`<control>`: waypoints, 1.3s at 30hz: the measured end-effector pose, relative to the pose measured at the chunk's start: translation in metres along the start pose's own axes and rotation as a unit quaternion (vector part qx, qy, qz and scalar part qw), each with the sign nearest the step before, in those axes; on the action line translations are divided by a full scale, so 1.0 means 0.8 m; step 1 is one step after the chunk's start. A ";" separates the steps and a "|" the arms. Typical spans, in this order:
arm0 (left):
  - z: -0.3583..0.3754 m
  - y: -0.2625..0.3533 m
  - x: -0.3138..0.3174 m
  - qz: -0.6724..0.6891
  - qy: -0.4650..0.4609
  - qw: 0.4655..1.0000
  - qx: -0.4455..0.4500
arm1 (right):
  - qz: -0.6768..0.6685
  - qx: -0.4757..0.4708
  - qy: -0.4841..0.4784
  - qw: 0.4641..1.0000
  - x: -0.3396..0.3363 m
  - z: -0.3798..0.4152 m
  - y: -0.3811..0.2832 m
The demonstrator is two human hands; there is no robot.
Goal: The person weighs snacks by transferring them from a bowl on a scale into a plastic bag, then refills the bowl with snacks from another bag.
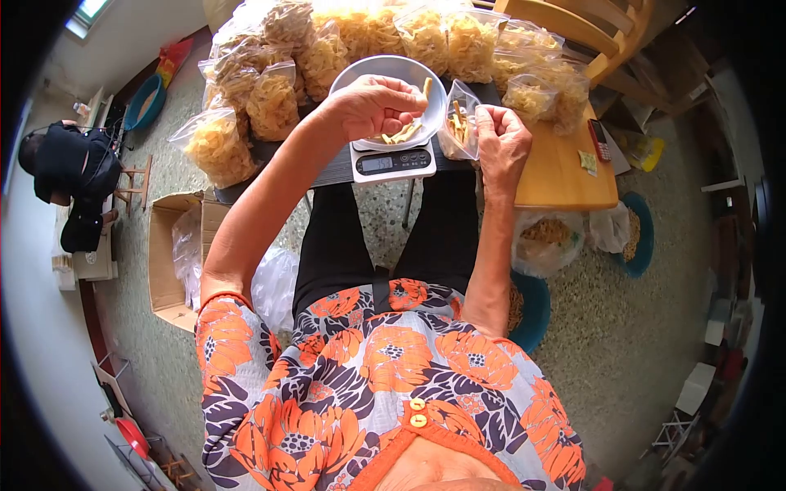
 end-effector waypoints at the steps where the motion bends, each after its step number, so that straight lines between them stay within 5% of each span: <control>1: -0.002 -0.001 0.007 0.000 -0.003 1.000 0.000 | 0.001 0.006 -0.001 1.000 0.000 0.000 0.000; 7: -0.012 0.009 0.047 -0.233 0.006 0.968 0.090 | -0.003 0.009 0.005 1.000 0.000 -0.004 0.006; 11: -0.002 0.032 0.053 -0.238 0.074 0.946 0.206 | -0.011 0.000 0.008 1.000 -0.002 -0.004 0.006; 14: -0.006 0.055 0.015 -0.407 0.163 0.867 0.236 | -0.001 0.001 0.012 1.000 -0.004 -0.003 0.001; 15: -0.017 0.055 -0.005 -0.502 0.176 0.785 0.317 | -0.012 0.000 0.010 1.000 -0.004 -0.004 0.004; 22: -0.042 0.016 -0.023 -0.736 0.105 0.628 0.230 | -0.012 -0.005 0.003 1.000 -0.003 -0.001 -0.002; 35: -0.052 0.005 -0.007 -0.786 0.013 0.571 0.236 | -0.010 0.002 0.006 1.000 -0.003 0.000 -0.003; 38: -0.047 0.012 -0.013 -0.755 0.041 0.590 0.283 | -0.005 -0.006 0.003 1.000 -0.003 0.000 -0.003; 39: -0.044 0.019 -0.021 -0.672 0.050 0.691 0.262 | -0.009 -0.009 0.001 1.000 -0.003 0.001 -0.003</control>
Point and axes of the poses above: each hand's wrist, its own z-axis away from the middle knuckle, its own x-axis out of the palm, y = z × x, the point moved 5 cm from there along -z, towards the middle knuckle
